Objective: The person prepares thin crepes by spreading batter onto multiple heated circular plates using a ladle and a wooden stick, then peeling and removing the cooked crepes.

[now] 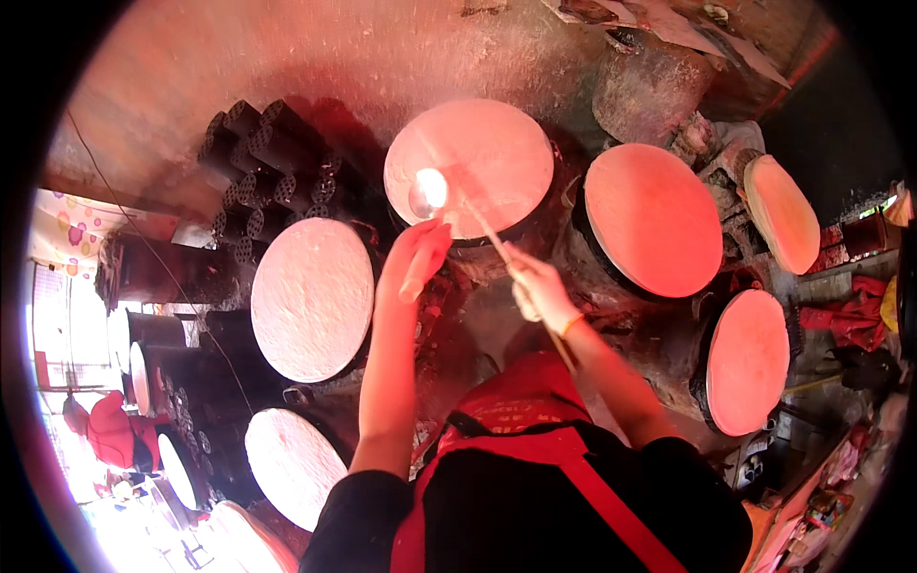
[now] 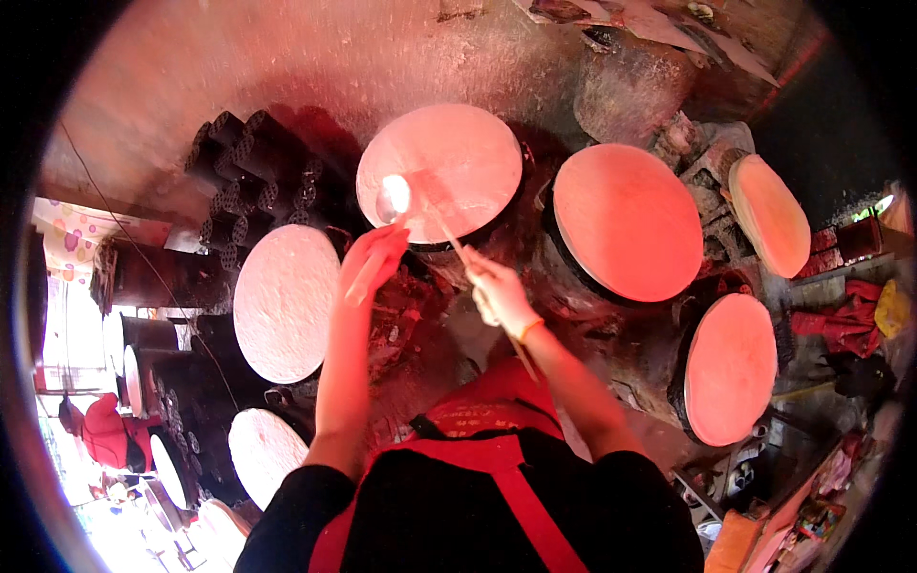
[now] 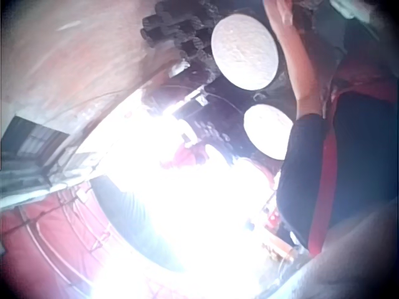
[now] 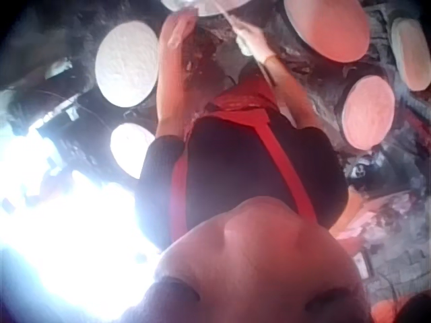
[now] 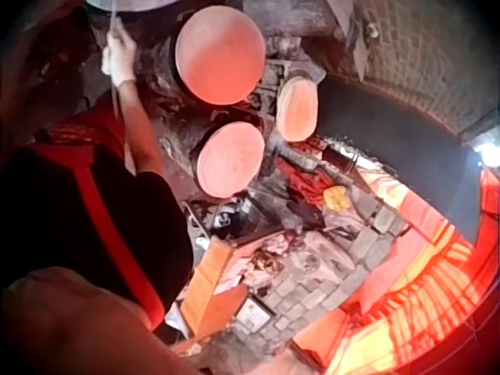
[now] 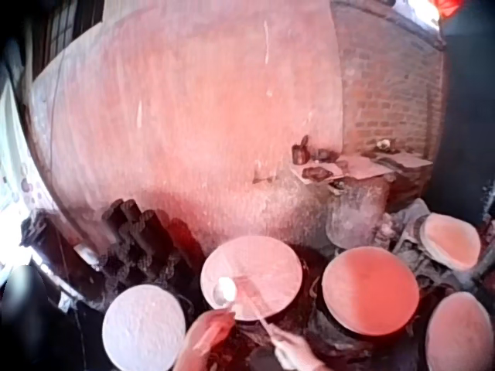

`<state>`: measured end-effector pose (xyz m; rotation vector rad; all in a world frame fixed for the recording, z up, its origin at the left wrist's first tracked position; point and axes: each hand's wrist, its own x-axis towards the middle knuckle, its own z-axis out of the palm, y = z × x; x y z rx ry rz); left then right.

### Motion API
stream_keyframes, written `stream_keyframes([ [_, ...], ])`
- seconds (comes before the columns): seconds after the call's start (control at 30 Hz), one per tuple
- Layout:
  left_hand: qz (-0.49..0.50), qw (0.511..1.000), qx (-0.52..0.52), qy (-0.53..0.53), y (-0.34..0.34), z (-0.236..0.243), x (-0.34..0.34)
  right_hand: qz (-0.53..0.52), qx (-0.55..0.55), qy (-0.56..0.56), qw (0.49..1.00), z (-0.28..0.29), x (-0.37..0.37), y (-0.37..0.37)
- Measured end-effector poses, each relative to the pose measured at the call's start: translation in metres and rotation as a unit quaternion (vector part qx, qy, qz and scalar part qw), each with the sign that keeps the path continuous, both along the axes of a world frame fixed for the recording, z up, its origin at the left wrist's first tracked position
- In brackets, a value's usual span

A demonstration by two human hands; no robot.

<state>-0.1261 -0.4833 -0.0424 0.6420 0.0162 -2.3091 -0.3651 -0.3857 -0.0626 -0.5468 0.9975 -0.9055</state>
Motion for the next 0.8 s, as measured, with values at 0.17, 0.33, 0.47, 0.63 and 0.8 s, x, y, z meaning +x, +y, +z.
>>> stream_keyframes([
  [0.17,0.017,0.998,0.053,-0.019,0.054,0.047,0.035,-0.112,-0.167,0.258,0.945,-0.031,-0.022,-0.021],
  [0.33,0.002,0.973,0.012,-0.23,0.105,0.027,0.061,0.076,-0.244,0.399,0.881,-0.036,0.037,0.048],
  [0.47,-0.041,0.963,-0.008,-0.268,0.154,0.008,0.064,-0.21,-0.278,0.439,0.828,-0.049,0.002,0.03],
  [0.63,-0.016,0.973,0.135,-0.188,0.19,-0.035,0.052,0.101,-0.237,0.499,0.827,-0.035,0.031,0.12],
  [0.8,-0.052,0.975,0.179,-0.123,0.203,-0.028,0.005,-0.111,-0.197,0.567,0.792,-0.009,-0.036,0.139],
])
